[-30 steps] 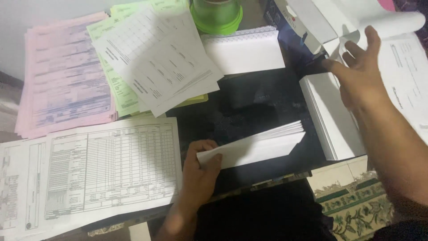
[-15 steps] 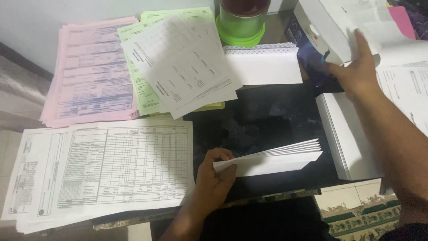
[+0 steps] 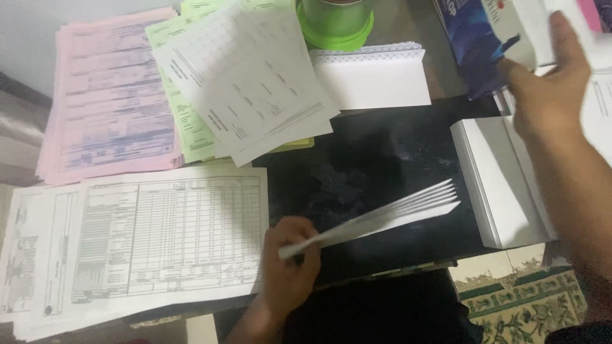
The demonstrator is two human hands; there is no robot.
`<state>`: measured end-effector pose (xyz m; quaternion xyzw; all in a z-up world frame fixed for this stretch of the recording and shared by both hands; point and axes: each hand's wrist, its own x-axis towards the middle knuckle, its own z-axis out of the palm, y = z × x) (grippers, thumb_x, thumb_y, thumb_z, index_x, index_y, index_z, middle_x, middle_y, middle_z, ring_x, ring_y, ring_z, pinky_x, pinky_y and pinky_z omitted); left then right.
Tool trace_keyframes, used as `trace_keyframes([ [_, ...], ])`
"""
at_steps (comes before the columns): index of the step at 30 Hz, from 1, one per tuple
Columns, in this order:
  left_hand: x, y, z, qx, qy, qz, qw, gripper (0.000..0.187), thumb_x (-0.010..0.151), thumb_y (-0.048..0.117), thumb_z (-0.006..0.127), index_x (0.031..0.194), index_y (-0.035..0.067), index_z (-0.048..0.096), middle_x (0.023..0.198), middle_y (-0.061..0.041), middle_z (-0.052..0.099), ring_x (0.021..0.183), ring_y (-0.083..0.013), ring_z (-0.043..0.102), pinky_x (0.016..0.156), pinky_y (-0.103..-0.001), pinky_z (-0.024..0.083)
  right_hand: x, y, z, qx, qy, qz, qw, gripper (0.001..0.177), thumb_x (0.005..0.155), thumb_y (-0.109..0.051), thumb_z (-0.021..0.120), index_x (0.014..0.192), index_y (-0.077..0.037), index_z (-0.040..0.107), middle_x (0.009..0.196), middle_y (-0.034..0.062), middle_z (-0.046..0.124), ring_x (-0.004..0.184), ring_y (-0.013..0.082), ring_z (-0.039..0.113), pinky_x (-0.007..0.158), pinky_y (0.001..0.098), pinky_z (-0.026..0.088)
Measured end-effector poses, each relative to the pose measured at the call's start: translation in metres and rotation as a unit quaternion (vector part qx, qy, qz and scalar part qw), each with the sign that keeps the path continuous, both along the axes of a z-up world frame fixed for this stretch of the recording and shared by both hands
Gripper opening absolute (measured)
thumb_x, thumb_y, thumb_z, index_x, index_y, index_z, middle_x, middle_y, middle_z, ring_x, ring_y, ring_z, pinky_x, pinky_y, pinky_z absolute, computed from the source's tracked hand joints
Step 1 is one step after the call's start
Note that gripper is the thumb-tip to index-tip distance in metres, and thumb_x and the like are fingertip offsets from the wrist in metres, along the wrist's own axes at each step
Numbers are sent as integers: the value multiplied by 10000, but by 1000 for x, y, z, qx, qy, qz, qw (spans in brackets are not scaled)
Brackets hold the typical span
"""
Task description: Organizing and packing stacks of white envelopes into a cardboard box on a desk.
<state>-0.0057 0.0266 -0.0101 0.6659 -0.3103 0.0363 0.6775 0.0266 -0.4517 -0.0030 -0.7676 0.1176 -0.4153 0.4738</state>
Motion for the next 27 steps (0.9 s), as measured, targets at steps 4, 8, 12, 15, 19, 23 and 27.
trace_keyframes([
  [4,-6,15,11,-29,-42,-71,996,343,921,-65,582,1069,193,411,983,-106,622,767,-198,603,671,-313,497,-52,45,55,-109,86,48,989,740,1018,312,632,1607,68,255,1628,370,337,1458,485,452,1189,485,403],
  [8,-8,26,27,-40,-30,-147,988,471,781,-154,612,1069,176,439,986,-82,622,789,-193,593,683,-308,505,-80,87,97,-172,224,100,954,854,833,182,657,1601,145,284,1636,409,279,1507,533,302,1207,632,269],
  [12,-9,27,37,-46,-29,-207,977,262,908,-20,586,1048,150,444,962,-101,641,754,-197,595,641,-321,522,-92,122,110,-58,427,164,887,909,639,34,762,1486,-120,472,1607,119,461,1539,306,384,1210,621,263],
  [15,-14,33,51,-18,21,-248,968,509,792,-151,673,1119,179,468,1040,-88,649,848,-231,628,738,-367,557,-107,107,72,-118,418,271,859,858,639,-164,833,1438,-249,531,1576,42,540,287,91,284,247,187,314],
  [19,-21,21,51,-51,8,-241,969,329,893,-97,611,1051,145,454,1002,-86,655,770,-222,597,669,-344,515,-110,111,42,-119,421,344,831,968,605,-92,911,1447,-370,523,1029,-92,859,511,40,791,429,145,771],
  [23,-26,18,43,-33,54,-277,959,438,862,-101,689,1083,197,457,1042,-48,654,825,-208,613,728,-354,518,-108,134,38,-160,324,415,835,887,696,-138,905,1485,-188,502,1494,47,601,1276,176,659,1123,335,494],
  [27,-25,14,37,-48,7,-269,962,221,976,75,627,1086,185,470,1028,-57,659,835,-228,618,740,-366,537,-108,151,68,-128,530,362,756,1286,678,-164,958,1640,-340,124,1742,5,153,1563,213,228,1214,429,200],
])
